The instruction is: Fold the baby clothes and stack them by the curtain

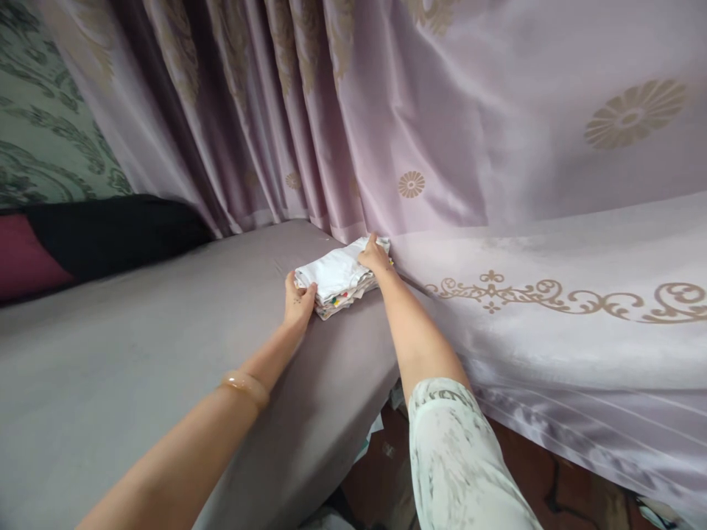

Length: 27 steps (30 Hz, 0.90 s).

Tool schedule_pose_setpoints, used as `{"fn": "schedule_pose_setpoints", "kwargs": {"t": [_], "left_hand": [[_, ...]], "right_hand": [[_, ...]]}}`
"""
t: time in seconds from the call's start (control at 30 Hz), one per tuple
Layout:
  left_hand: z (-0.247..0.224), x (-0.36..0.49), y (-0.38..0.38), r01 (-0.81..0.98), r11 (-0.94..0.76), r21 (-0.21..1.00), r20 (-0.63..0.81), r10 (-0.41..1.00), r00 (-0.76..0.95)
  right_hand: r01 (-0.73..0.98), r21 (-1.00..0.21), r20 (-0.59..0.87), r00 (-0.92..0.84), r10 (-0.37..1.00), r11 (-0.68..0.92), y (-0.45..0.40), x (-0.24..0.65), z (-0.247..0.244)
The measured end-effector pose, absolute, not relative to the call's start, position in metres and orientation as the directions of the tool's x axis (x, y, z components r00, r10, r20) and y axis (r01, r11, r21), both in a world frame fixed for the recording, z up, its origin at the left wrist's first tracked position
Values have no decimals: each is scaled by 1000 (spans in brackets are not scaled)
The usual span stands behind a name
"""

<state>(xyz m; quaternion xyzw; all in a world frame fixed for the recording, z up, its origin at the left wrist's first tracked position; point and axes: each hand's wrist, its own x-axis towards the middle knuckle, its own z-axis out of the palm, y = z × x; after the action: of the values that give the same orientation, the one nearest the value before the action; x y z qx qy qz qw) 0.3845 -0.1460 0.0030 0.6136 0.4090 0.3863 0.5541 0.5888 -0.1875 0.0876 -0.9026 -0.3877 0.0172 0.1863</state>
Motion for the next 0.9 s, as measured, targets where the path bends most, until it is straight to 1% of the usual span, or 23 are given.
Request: {"fn": "schedule_pose_setpoints", "kwargs": {"t": [0.07,0.2,0.27,0.33,0.47,0.53,0.63,0.7,0.8,0.9], "left_hand": [[2,384,-148,88,-114,990,76,932,355],[3,382,-151,143,-225,964,157,913,376],[2,381,-152,136,-246,960,178,907,381],[1,380,-153,115,-243,963,184,907,379],[0,380,-155,90,-213,973,164,911,378],[0,380,-156,81,-204,976,161,916,367],[1,380,-156,67,-191,979,155,922,355],[1,380,-156,56,-184,981,154,923,352],[-2,380,-154,28,-178,984,157,923,352],[-4,379,-152,-2,-138,990,130,927,351]], "right_hand": [[728,-298,126,671,730,-618,-187,590,84],[776,-99,208,628,750,-622,-184,588,78],[791,-38,222,602,767,-610,-183,589,74],[805,-43,180,589,788,-592,-182,593,70],[772,-129,9,629,778,-623,-181,607,65],[766,-142,-35,629,777,-626,-181,613,66],[770,-132,-46,624,780,-624,-178,611,73],[791,-115,3,605,796,-601,-175,600,78],[848,-114,91,528,844,-518,-169,573,80],[868,-154,58,485,873,-472,-164,545,73]]}}
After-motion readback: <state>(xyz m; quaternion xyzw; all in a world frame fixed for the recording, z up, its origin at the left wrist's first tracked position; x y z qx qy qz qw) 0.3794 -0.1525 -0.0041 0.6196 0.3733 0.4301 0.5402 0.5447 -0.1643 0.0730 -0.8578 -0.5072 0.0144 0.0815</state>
